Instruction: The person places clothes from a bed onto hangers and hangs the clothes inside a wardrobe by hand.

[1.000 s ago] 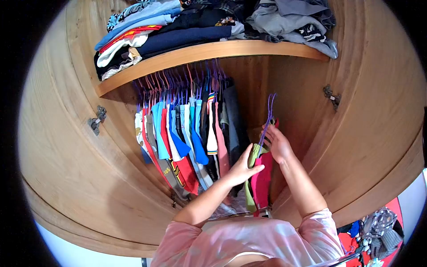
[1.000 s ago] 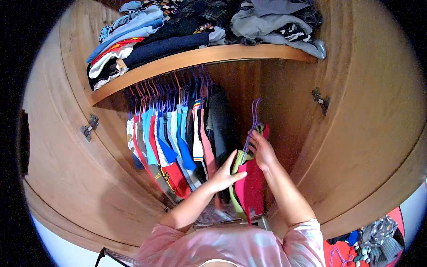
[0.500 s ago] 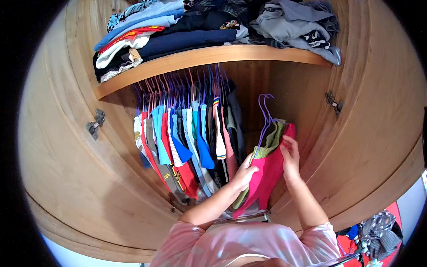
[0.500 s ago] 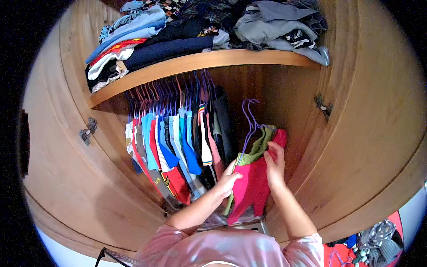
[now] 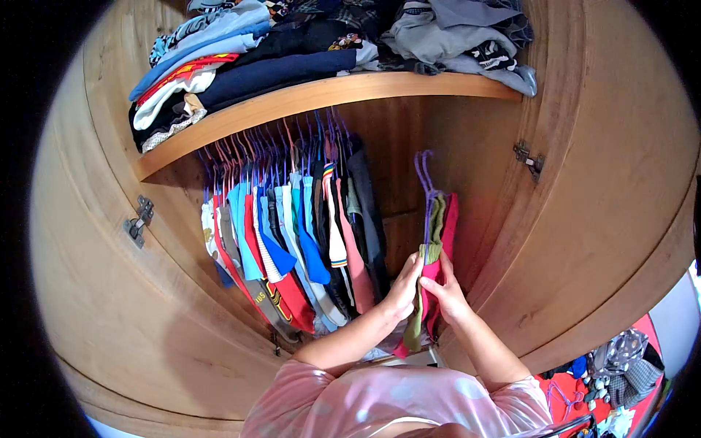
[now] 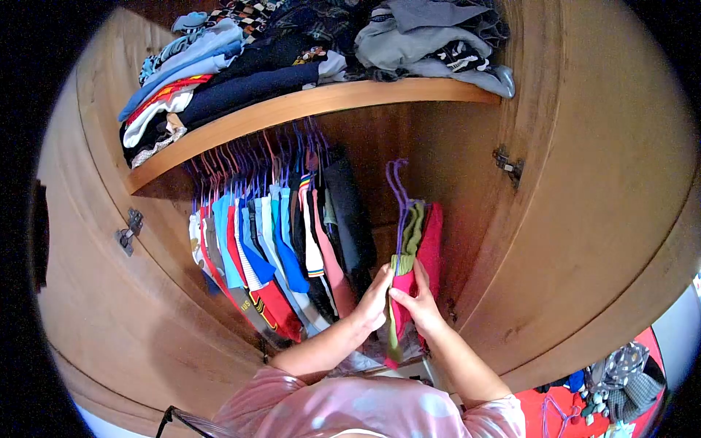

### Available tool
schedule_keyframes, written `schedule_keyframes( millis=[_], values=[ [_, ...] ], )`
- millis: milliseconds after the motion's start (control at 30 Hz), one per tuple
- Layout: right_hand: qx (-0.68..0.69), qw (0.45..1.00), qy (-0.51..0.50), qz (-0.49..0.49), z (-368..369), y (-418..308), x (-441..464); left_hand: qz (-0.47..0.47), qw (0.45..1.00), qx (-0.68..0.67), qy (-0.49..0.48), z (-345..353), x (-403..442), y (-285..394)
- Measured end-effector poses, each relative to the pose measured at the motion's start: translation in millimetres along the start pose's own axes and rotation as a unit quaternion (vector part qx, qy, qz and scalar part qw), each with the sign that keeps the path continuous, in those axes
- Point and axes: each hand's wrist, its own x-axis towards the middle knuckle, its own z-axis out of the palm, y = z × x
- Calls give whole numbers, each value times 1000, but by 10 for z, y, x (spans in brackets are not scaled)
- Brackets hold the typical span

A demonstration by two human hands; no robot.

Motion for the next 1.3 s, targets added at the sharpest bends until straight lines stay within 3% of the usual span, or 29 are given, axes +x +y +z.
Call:
schedule_keyframes(
  millis=[233,367,467,567,667,767,900,1000,1300],
  values=[
    [154,987,-3,54,135,-142,-26,-27,999,18,13,-178,53,-135],
    [199,976,23,87,143,-115,58,-32,997,-68,6,-183,69,-98],
    [187,981,5,48,74,55,185,-20,999,-36,12,-206,115,-66],
    [69,997,17,17,96,-77,211,40,997,59,34,-244,183,-96],
    [78,997,-30,10,42,12,288,42,994,82,51,-225,194,-42],
    [189,980,-17,62,67,76,321,41,990,126,56,-292,271,-21],
    [175,983,37,44,136,-100,321,59,981,162,87,-622,449,-79],
    [221,970,32,91,9,-114,406,36,979,177,95,-677,463,26],
    [160,986,-42,6,153,-719,913,121,979,155,49,-262,720,898]
  ],
)
